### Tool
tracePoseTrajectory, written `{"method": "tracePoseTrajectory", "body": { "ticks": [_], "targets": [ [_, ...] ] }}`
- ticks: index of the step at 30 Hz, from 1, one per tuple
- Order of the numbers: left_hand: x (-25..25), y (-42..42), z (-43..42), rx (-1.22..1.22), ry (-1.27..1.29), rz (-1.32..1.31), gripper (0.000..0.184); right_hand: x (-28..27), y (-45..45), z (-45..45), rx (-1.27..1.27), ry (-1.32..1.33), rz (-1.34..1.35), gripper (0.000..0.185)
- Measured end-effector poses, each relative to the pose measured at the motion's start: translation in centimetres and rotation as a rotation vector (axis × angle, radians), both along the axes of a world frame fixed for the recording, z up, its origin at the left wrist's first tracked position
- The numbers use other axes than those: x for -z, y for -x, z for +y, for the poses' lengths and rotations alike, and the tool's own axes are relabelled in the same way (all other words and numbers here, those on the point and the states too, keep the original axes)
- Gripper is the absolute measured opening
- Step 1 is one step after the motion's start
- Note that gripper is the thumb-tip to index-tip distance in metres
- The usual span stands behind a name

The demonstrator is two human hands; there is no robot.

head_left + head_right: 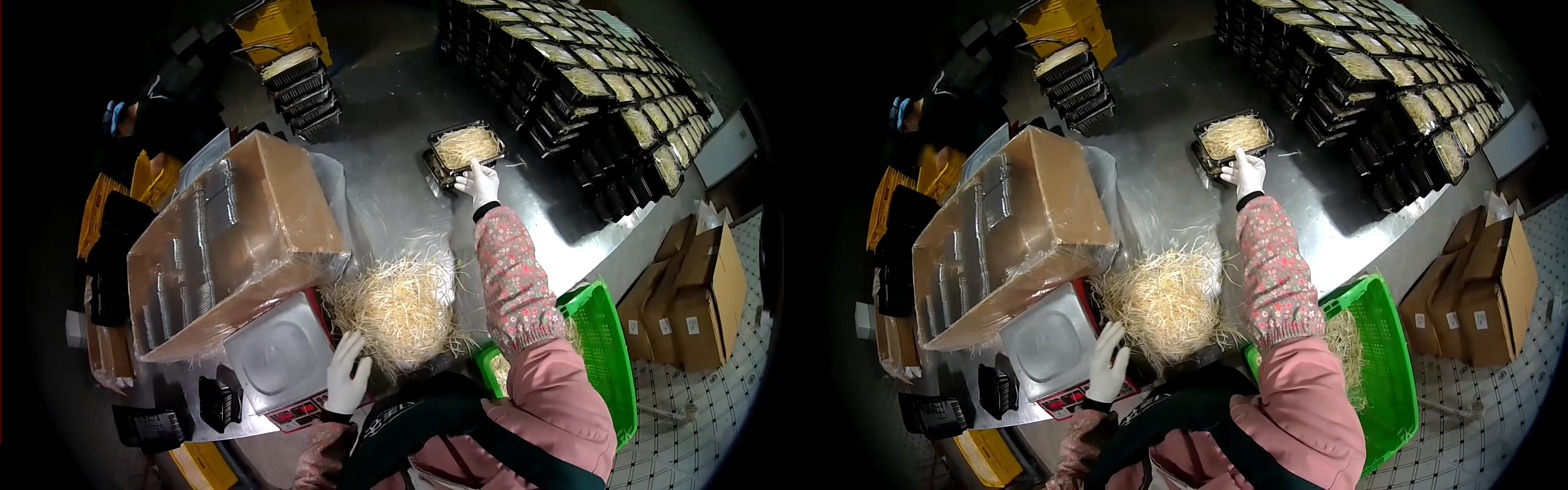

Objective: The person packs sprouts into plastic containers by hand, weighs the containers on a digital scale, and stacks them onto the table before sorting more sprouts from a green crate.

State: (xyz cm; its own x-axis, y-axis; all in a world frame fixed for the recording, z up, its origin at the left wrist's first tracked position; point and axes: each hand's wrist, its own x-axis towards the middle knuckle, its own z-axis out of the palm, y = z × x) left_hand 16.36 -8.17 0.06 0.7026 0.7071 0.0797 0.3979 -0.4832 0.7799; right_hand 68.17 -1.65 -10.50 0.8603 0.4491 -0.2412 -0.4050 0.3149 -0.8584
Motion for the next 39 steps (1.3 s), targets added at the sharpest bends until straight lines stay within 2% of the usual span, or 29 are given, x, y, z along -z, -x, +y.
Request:
{"method": "tracePoseTrajectory", "body": {
  "ticks": [3, 4, 5, 7, 8, 9, 10, 13, 15, 17, 18, 20, 21, 23, 24, 27, 29, 30, 31, 33, 34, 35, 37, 38, 39],
  "targets": [
    [-1.6, 2.6, 0.2, -0.183, 0.048, -0.066, 0.03, 1.6, -1.4, -4.3, 0.196, 0.22, -0.21, 0.033],
    [-2.5, 3.4, 0.1, -0.257, 0.043, -0.001, 0.03, 7.3, -5.5, -5.2, 0.413, 0.529, -0.572, 0.033],
    [-2.6, 4.5, -0.1, -0.336, 0.044, -0.013, 0.029, 4.8, -5.3, -7.6, 0.387, 0.876, -0.672, 0.033],
    [-2.1, 7.0, -0.2, -0.495, 0.051, 0.025, 0.028, 3.5, -7.7, -10.0, 0.276, 1.104, -0.856, 0.047],
    [-2.1, 8.0, -0.3, -0.534, -0.006, 0.079, 0.027, 4.5, -9.8, -10.4, 0.218, 1.196, -0.91, 0.052],
    [-0.9, 9.6, -0.4, -0.618, 0.073, 0.036, 0.025, 5.8, -11.9, -10.2, 0.157, 1.287, -0.963, 0.057],
    [-0.5, 10.3, -0.5, -0.633, 0.086, 0.0, 0.025, 5.7, -13.1, -9.7, 0.086, 1.397, -0.963, 0.065],
    [-0.3, 11.3, -0.5, -0.665, 0.189, -0.102, 0.033, 5.1, -14.9, -7.9, -0.16, 1.557, -0.993, 0.071],
    [-0.4, 11.1, -0.4, -0.714, 0.242, -0.139, 0.037, 5.7, -15.8, -6.9, -0.309, 1.55, -0.976, 0.075],
    [-1.7, 9.4, -0.4, -0.792, 0.281, -0.153, 0.031, 5.7, -13.3, -6.5, -0.345, 1.577, -1.049, 0.07],
    [-1.4, 9.8, -0.5, -0.814, 0.303, -0.156, 0.032, 6.7, -11.9, -6.6, -0.294, 1.49, -1.136, 0.067],
    [-1.7, 9.9, -0.7, -0.81, 0.27, -0.11, 0.033, 7.3, -6.1, -6.9, -0.302, 1.307, -1.321, 0.061],
    [-1.6, 9.9, -0.7, -0.816, 0.253, -0.096, 0.033, 6.0, -1.5, -7.2, -0.39, 1.244, -1.341, 0.061],
    [-1.6, 9.8, -0.4, -0.791, 0.253, -0.15, 0.031, 6.7, 6.4, -8.1, -0.579, 1.001, -1.48, 0.062],
    [-1.3, 10.0, -0.3, -0.771, 0.233, -0.153, 0.031, 6.5, 10.1, -7.7, -0.696, 0.975, -1.491, 0.064],
    [-2.3, 9.2, -0.2, -0.775, 0.222, -0.173, 0.029, 5.3, 16.8, -5.5, -0.806, 0.699, -1.372, 0.06],
    [-2.8, 10.4, -0.3, -0.708, 0.132, -0.202, 0.027, 4.7, 18.1, -4.1, -1.141, 0.308, -1.026, 0.057],
    [-2.5, 11.9, -0.5, -0.726, 0.124, -0.176, 0.027, 5.3, 18.9, -3.3, -1.286, 0.209, -0.895, 0.058],
    [-2.8, 12.8, -0.8, -0.78, 0.169, -0.242, 0.026, 3.5, 19.9, -2.5, -1.298, 0.189, -0.903, 0.058],
    [-2.3, 15.6, -1.2, -0.83, 0.111, -0.254, 0.027, -0.2, 21.2, -1.4, -1.122, 0.446, -1.307, 0.064],
    [-2.1, 16.7, -1.4, -0.845, 0.105, -0.263, 0.027, -0.8, 22.4, -0.4, -1.147, 0.574, -1.39, 0.073],
    [-2.3, 17.5, -1.4, -0.898, 0.059, -0.209, 0.029, -1.2, 24.6, 1.0, -1.266, 0.711, -1.467, 0.092],
    [-3.1, 19.4, -1.1, -0.97, 0.058, -0.079, 0.038, -2.1, 29.5, 2.2, -1.388, 0.793, -1.522, 0.109],
    [-2.4, 20.9, -0.7, -0.962, -0.016, -0.029, 0.043, -1.4, 32.1, 2.5, -1.387, 0.823, -1.59, 0.126],
    [-1.1, 22.9, -0.1, -0.95, -0.091, 0.021, 0.049, -2.4, 34.5, 2.5, -1.445, 0.919, -1.642, 0.128]
  ]
}}
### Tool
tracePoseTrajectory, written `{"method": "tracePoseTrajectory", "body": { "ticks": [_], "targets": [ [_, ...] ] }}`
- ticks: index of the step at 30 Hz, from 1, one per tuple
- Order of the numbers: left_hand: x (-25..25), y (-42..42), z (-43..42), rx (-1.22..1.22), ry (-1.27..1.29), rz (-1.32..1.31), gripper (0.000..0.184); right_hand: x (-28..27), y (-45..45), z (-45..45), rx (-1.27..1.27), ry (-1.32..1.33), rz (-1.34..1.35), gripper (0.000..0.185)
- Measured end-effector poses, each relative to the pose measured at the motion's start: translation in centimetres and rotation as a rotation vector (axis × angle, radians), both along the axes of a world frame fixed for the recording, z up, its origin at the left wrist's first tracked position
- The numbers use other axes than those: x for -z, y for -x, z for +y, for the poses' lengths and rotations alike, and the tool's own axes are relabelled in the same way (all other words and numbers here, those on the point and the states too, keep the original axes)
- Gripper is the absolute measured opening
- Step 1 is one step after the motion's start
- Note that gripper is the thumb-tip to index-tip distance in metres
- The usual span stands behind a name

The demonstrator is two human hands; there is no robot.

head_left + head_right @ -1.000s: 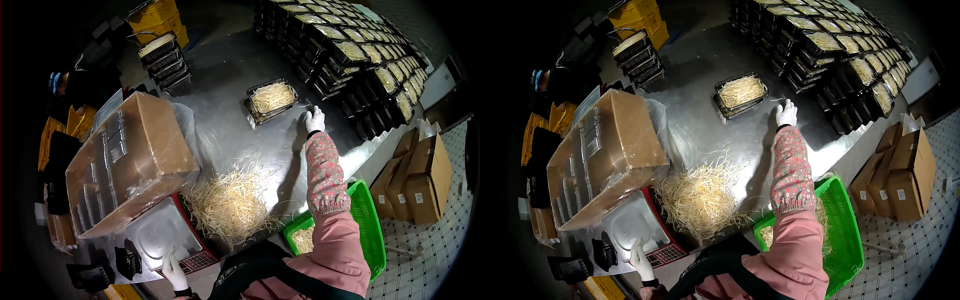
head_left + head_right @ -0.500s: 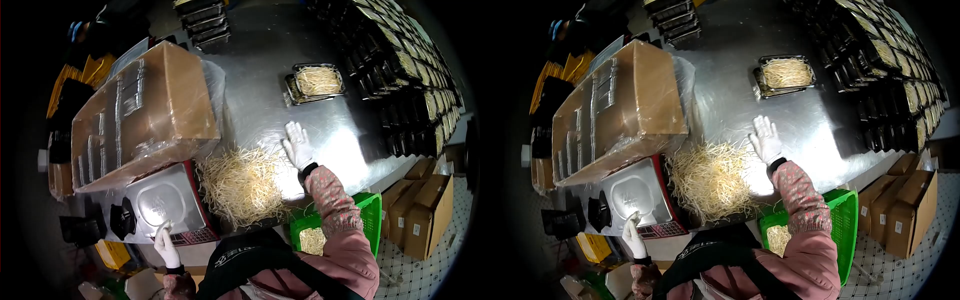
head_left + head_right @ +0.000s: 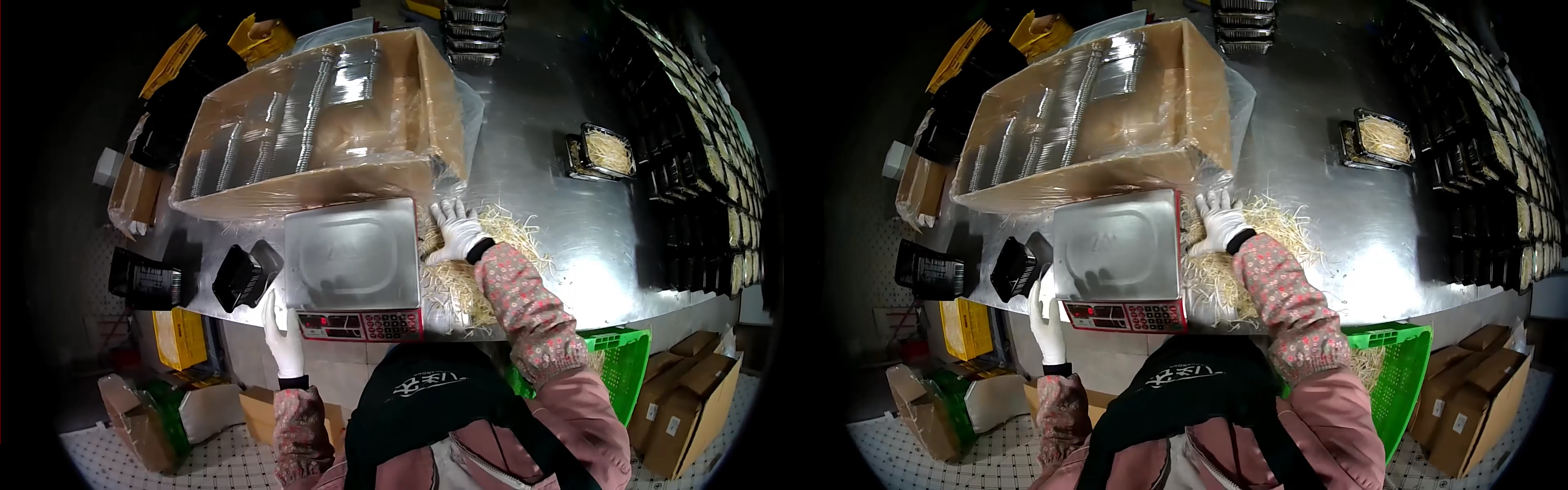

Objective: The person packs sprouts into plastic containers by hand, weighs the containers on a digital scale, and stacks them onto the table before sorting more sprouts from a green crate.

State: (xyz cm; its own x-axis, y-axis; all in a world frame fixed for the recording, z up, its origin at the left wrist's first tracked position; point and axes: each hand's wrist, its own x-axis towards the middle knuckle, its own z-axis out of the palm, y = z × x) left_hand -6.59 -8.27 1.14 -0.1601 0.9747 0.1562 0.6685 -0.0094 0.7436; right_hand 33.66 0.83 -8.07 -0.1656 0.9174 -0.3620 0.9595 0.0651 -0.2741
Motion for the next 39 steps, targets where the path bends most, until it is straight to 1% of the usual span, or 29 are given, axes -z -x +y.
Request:
{"method": "tracePoseTrajectory", "body": {
  "ticks": [2, 3, 4, 6, 7, 8, 9, 10, 11, 12, 14, 15, 16, 18, 20, 22, 24, 25, 26, 28, 30, 31, 32, 33, 34, 35, 36, 38, 39],
  "targets": [
    [2.3, 5.0, 1.4, -0.003, -0.104, 0.179, 0.065, -0.4, 3.8, -0.6, -0.121, 0.023, -0.115, 0.129],
    [3.1, 7.3, 2.3, -0.063, -0.124, 0.266, 0.067, 4.3, 5.4, -1.2, -0.156, -0.128, -0.247, 0.111],
    [3.8, 9.6, 3.4, -0.123, -0.142, 0.352, 0.071, 9.3, 6.0, -1.6, -0.078, -0.368, -0.206, 0.073],
    [6.2, 14.6, 5.5, -0.237, -0.087, 0.507, 0.083, 4.2, 4.7, -2.2, -0.052, -0.218, 0.128, 0.04],
    [6.8, 16.3, 6.3, -0.245, -0.034, 0.561, 0.084, 10.0, 3.3, -1.3, 0.002, -0.404, 0.393, 0.028],
    [7.4, 17.8, 7.3, -0.244, 0.016, 0.618, 0.084, 7.0, 2.8, -1.9, 0.043, -0.314, 0.335, 0.023],
    [8.6, 19.7, 8.4, -0.188, 0.089, 0.672, 0.089, 5.3, 2.5, -1.8, 0.136, -0.271, 0.372, 0.021],
    [9.9, 21.5, 9.2, -0.111, 0.112, 0.727, 0.078, 4.2, 2.0, -1.6, 0.231, -0.228, 0.408, 0.019],
    [10.8, 22.5, 9.7, -0.065, 0.201, 0.719, 0.07, 5.2, 1.1, -1.4, 0.376, -0.275, 0.783, 0.017],
    [11.5, 23.2, 10.2, -0.015, 0.291, 0.715, 0.063, 3.0, 0.9, -1.5, 0.544, -0.243, 1.111, 0.021],
    [12.3, 24.5, 11.0, 0.068, 0.274, 0.608, 0.042, -4.2, -0.8, -3.1, 0.519, -0.438, 0.873, 0.022],
    [12.3, 24.6, 11.2, 0.073, 0.255, 0.556, 0.039, -7.1, -1.8, -3.8, 0.467, -0.528, 0.92, 0.024],
    [12.3, 24.6, 11.4, 0.076, 0.238, 0.504, 0.036, -9.7, -2.6, -4.8, 0.417, -0.629, 0.824, 0.025],
    [13.0, 25.1, 11.8, 0.07, 0.162, 0.432, 0.03, -12.9, -4.6, -6.2, 0.433, -0.673, 0.738, 0.026],
    [13.0, 25.0, 12.1, 0.028, 0.114, 0.441, 0.024, -14.9, -4.9, -7.6, 0.488, -0.704, 0.831, 0.027],
    [12.3, 25.1, 12.5, -0.004, 0.13, 0.422, 0.023, -14.8, -5.1, -8.7, 0.421, -0.726, 0.604, 0.026],
    [11.9, 24.9, 12.4, -0.058, 0.164, 0.319, 0.024, -10.2, -5.9, -9.4, 0.335, -0.634, 0.477, 0.035],
    [12.7, 25.9, 12.7, -0.054, 0.131, 0.29, 0.025, -7.1, -6.5, -9.6, 0.358, -0.369, 0.539, 0.051],
    [13.5, 26.7, 13.2, -0.051, 0.097, 0.26, 0.025, -6.7, -6.4, -10.7, 0.261, -0.318, 0.038, 0.064],
    [11.7, 26.5, 13.2, -0.089, 0.069, 0.193, 0.029, -7.9, -6.0, -12.4, 0.372, -0.159, 0.227, 0.068],
    [10.0, 25.7, 13.3, -0.157, -0.144, 0.229, 0.029, -8.4, -6.4, -14.9, 0.467, -0.348, 0.306, 0.061],
    [8.9, 24.5, 13.6, -0.16, -0.191, 0.098, 0.027, -8.5, -6.9, -16.1, 0.518, -0.4, 0.359, 0.057],
    [7.0, 22.2, 13.4, -0.093, -0.271, 0.05, 0.024, -8.7, -7.4, -17.2, 0.568, -0.454, 0.411, 0.052],
    [4.9, 19.1, 13.1, 0.025, -0.335, 0.039, 0.022, -8.9, -7.2, -18.5, 0.666, -0.554, 0.379, 0.04],
    [2.7, 15.4, 12.5, 0.145, -0.399, 0.026, 0.021, -9.8, -6.6, -19.8, 0.849, -0.553, 0.392, 0.026],
    [0.4, 11.2, 11.8, 0.317, -0.43, 0.038, 0.021, -9.5, -6.5, -21.0, 0.942, -0.604, 0.43, 0.023],
    [-1.2, 7.0, 11.1, 0.493, -0.46, 0.048, 0.022, -8.9, -6.6, -22.5, 1.039, -0.656, 0.468, 0.023],
    [-2.2, 0.3, 9.9, 0.785, -0.541, 0.13, 0.025, -6.2, -7.4, -26.1, 1.086, -0.726, 0.562, 0.029],
    [-1.6, -2.2, 9.9, 0.87, -0.546, 0.191, 0.026, -7.2, -6.4, -28.0, 1.12, -0.705, 0.56, 0.035]
  ]
}}
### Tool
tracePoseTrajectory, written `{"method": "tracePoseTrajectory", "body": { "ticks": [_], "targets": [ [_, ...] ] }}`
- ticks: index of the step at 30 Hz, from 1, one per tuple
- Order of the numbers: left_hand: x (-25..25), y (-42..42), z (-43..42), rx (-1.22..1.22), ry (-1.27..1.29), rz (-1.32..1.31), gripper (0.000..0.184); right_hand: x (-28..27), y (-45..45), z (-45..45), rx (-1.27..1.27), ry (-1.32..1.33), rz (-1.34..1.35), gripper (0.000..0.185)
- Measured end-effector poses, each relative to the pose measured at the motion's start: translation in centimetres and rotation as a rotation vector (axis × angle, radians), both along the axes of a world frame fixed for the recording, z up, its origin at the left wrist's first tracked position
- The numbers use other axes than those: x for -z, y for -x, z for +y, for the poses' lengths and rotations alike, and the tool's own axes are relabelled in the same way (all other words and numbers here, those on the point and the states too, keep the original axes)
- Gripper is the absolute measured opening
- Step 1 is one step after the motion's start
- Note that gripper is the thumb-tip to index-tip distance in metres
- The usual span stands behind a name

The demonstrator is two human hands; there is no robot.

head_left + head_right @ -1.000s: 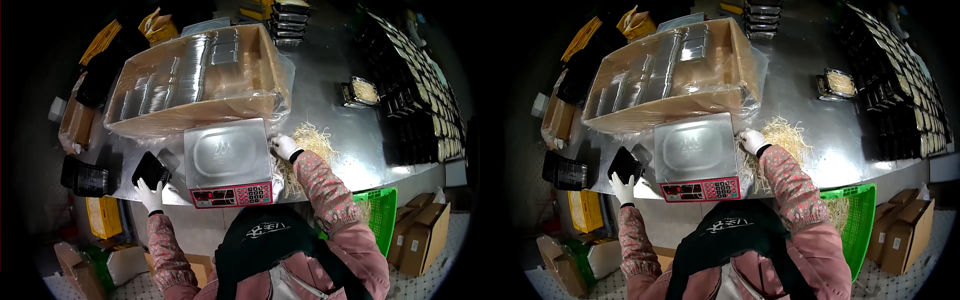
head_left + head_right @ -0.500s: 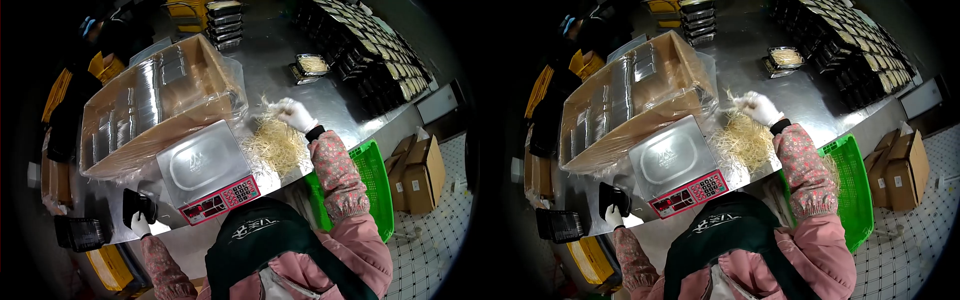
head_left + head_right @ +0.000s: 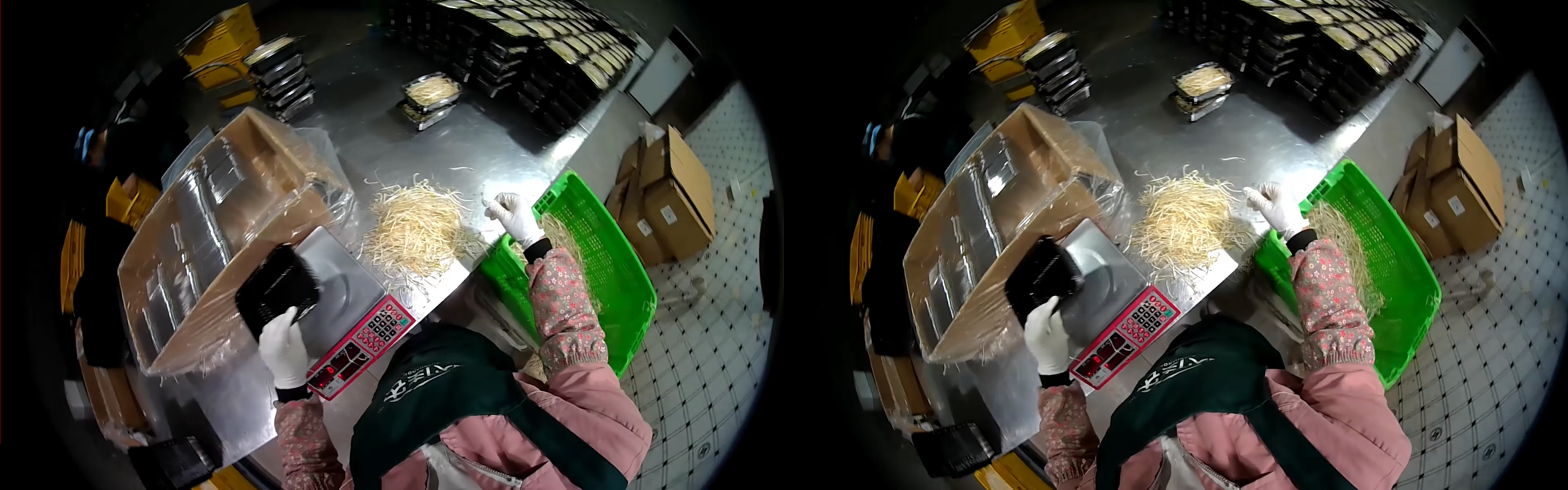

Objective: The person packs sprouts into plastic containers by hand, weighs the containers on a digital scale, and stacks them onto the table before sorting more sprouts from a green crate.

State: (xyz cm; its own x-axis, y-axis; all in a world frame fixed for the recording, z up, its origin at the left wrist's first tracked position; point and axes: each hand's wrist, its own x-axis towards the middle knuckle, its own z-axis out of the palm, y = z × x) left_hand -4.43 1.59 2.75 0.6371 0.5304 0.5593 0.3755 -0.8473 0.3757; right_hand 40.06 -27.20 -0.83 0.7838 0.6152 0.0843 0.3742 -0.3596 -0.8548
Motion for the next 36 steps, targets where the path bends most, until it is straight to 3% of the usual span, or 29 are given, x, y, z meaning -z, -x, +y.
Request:
{"method": "tracePoseTrajectory", "body": {
  "ticks": [1, 3, 5, 7, 8, 11, 13, 15, 19, 21, 22, 25, 27, 29, 32, 36],
  "targets": [
    [1.2, -2.0, 0.1, 0.067, -0.03, 0.072, 0.028, -0.5, 0.5, -2.4, 0.04, 0.075, -0.06, 0.041],
    [2.8, -3.9, 0.7, 0.096, 0.017, 0.209, 0.027, -0.3, 1.1, -7.8, 0.181, -0.021, 0.005, 0.045],
    [2.2, -4.9, 1.0, 0.141, -0.055, 0.272, 0.037, 1.6, 0.4, -14.7, 0.306, -0.154, 0.079, 0.034],
    [1.1, -5.6, 0.4, 0.057, -0.045, 0.348, 0.07, 2.0, 1.8, -21.5, 0.523, -0.196, 0.008, 0.03],
    [0.1, -6.1, -0.1, 0.056, -0.018, 0.282, 0.073, 2.2, 2.9, -24.6, 0.591, -0.186, -0.005, 0.03],
    [-0.3, -8.9, -2.1, 0.156, 0.277, -0.035, 0.063, 4.9, 5.4, -31.3, 0.938, -0.289, -0.122, 0.028],
    [0.4, -12.3, -4.4, 0.281, 0.44, -0.09, 0.059, 7.6, 6.9, -34.6, 1.063, -0.422, 0.111, 0.032],
    [0.7, -16.0, -8.5, 0.424, 0.783, -0.105, 0.06, 6.9, 9.0, -35.4, 1.151, -0.341, 0.149, 0.036],
    [0.3, -22.4, -16.7, 0.725, 0.939, 0.081, 0.067, 9.2, 9.6, -41.3, 1.155, -0.297, 0.078, 0.057],
    [0.5, -27.1, -21.9, 0.838, 0.918, 0.267, 0.068, 12.9, 8.0, -46.6, 1.184, -0.051, -0.04, 0.07],
    [1.3, -28.7, -23.5, 0.853, 1.073, 0.296, 0.069, 13.2, 7.4, -47.6, 1.201, 0.004, -0.002, 0.073],
    [3.2, -33.8, -28.7, 0.866, 1.213, 0.389, 0.067, 13.3, 5.1, -48.6, 1.193, 0.114, 0.149, 0.084],
    [5.1, -36.4, -31.8, 0.758, 1.318, 0.499, 0.068, 15.2, 2.2, -49.5, 1.109, 0.216, 0.177, 0.087],
    [8.7, -38.8, -33.6, 0.507, 1.624, 0.552, 0.083, 16.5, -0.9, -49.6, 0.998, 0.278, 0.25, 0.088],
    [10.9, -41.5, -36.2, 0.206, 1.876, 0.642, 0.117, 16.4, -5.7, -47.4, 0.864, 0.333, 0.364, 0.087],
    [16.4, -42.5, -37.5, -0.128, 1.867, 0.663, 0.114, 20.3, -11.2, -43.9, 0.655, 0.427, 0.462, 0.088]
  ]
}}
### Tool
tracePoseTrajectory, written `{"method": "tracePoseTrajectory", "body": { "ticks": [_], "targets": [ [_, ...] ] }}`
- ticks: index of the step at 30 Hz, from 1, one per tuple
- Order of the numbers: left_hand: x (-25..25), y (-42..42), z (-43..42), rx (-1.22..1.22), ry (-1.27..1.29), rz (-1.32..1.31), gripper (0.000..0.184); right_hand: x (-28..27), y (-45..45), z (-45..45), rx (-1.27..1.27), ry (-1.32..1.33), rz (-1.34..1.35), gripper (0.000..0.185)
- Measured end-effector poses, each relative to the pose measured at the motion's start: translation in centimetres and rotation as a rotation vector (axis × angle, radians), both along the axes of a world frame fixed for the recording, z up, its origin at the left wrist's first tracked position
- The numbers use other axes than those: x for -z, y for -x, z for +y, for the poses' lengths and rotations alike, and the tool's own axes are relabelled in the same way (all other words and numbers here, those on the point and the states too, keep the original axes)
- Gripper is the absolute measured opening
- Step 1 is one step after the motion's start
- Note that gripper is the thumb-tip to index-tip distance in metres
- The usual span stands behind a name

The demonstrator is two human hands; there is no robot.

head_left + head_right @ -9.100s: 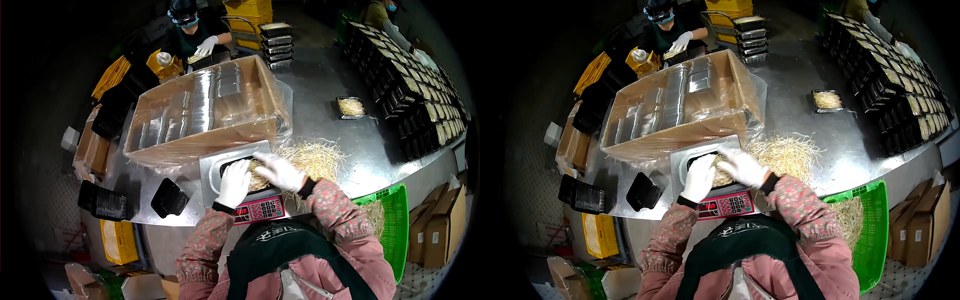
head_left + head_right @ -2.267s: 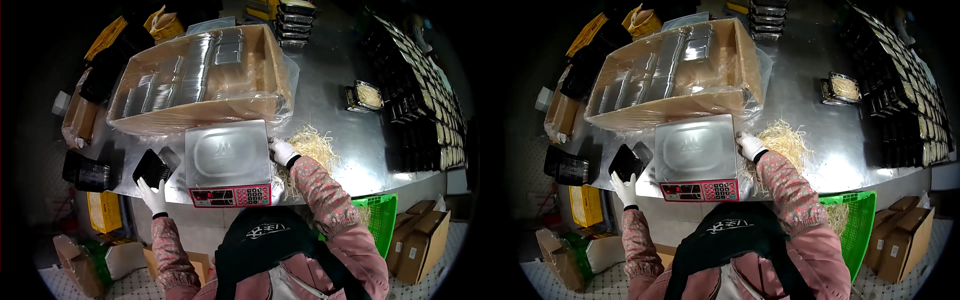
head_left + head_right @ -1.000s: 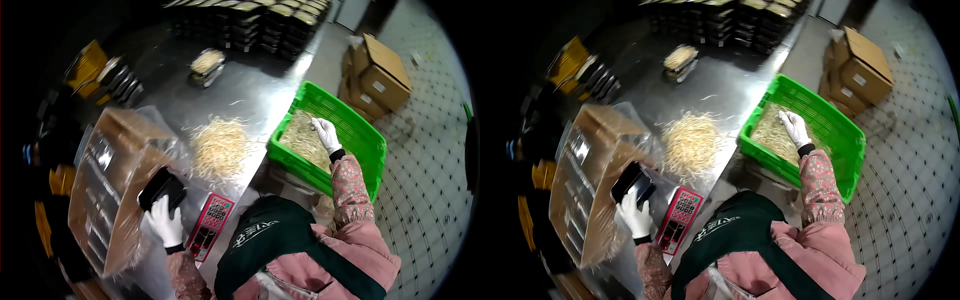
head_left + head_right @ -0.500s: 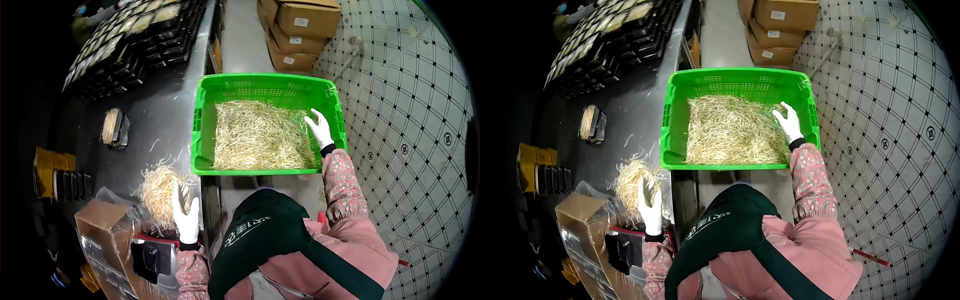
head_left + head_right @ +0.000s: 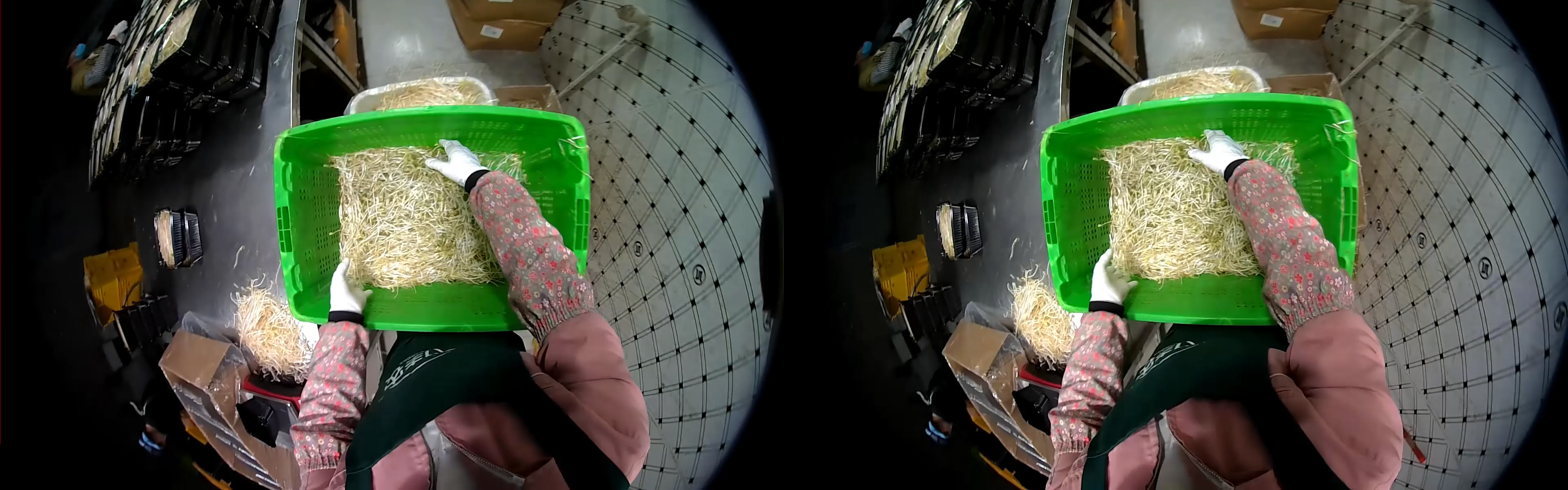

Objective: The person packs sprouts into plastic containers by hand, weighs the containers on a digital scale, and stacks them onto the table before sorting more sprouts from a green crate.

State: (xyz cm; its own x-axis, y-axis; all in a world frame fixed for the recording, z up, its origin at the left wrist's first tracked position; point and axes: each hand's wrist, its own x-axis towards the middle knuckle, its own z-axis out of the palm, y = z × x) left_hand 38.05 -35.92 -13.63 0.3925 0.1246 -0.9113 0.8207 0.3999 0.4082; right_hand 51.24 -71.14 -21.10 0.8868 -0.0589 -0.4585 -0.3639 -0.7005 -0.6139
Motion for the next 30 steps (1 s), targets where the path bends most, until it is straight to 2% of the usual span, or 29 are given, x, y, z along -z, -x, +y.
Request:
{"method": "tracePoseTrajectory", "body": {
  "ticks": [1, 2, 3, 5, 6, 7, 10, 11, 13, 14, 17, 18, 20, 23, 25, 28, 29, 30],
  "targets": [
    [0.6, -0.4, -0.9, -0.064, -0.075, 0.065, 0.111, 1.0, -0.8, 0.7, -0.05, 0.005, 0.034, 0.089],
    [3.2, -0.6, -0.2, -0.104, -0.023, 0.104, 0.102, 2.0, -1.5, 1.3, -0.095, 0.033, 0.065, 0.09],
    [4.4, -0.9, -1.1, -0.106, -0.154, 0.154, 0.097, 2.8, -1.7, 1.7, -0.103, 0.018, 0.076, 0.09],
    [7.4, -0.9, -0.8, -0.133, -0.074, 0.19, 0.09, 4.0, -1.9, 2.6, -0.151, 0.067, 0.062, 0.094],
    [5.3, -1.7, -3.3, -0.131, -0.144, 0.178, 0.085, 5.4, -2.0, 2.9, -0.186, 0.092, 0.033, 0.099],
    [6.3, -2.0, -3.4, -0.153, -0.17, 0.247, 0.081, 5.9, -2.0, 3.4, -0.169, 0.109, 0.024, 0.103],
    [8.1, -2.6, -3.3, -0.08, -0.181, 0.25, 0.079, 6.4, -2.0, 4.6, -0.027, 0.128, -0.139, 0.114],
    [8.6, -2.8, -3.5, -0.22, -0.151, 0.275, 0.08, 6.4, -2.7, 4.4, -0.036, 0.118, -0.022, 0.115],
    [11.1, -1.7, -1.9, -0.144, -0.093, 0.122, 0.086, 6.0, -2.9, 4.0, -0.062, 0.063, 0.042, 0.111],
    [12.6, -1.5, -1.5, -0.189, -0.209, 0.17, 0.084, 5.1, -3.1, 3.6, -0.083, -0.033, 0.166, 0.113],
    [9.0, -3.1, -4.6, -0.183, -0.208, 0.066, 0.084, 4.6, -2.7, 4.2, -0.084, -0.041, 0.27, 0.114],
    [11.7, -2.5, -3.2, -0.167, -0.21, 0.114, 0.086, 5.6, -2.4, 4.4, -0.107, 0.0, 0.2, 0.114],
    [13.8, -1.9, -2.3, -0.186, -0.219, 0.096, 0.091, 5.0, -3.1, 4.6, -0.124, 0.042, 0.165, 0.115],
    [12.5, -2.4, -3.6, -0.249, -0.251, 0.108, 0.093, 6.1, -3.1, 5.4, -0.106, 0.064, 0.078, 0.117],
    [12.6, -2.3, -3.5, -0.259, -0.284, 0.092, 0.093, 6.5, -3.3, 5.4, -0.02, -0.068, 0.152, 0.119],
    [13.3, -1.6, -3.0, -0.293, -0.193, 0.077, 0.092, 7.7, -3.3, 4.6, 0.021, -0.203, 0.267, 0.117],
    [14.8, -0.7, -1.9, -0.311, 0.015, -0.026, 0.091, 8.2, -3.2, 4.6, 0.055, -0.273, 0.333, 0.116],
    [15.8, -0.3, -1.4, -0.276, -0.063, 0.02, 0.09, 9.7, -2.5, 4.8, 0.105, -0.34, 0.313, 0.111]
  ]
}}
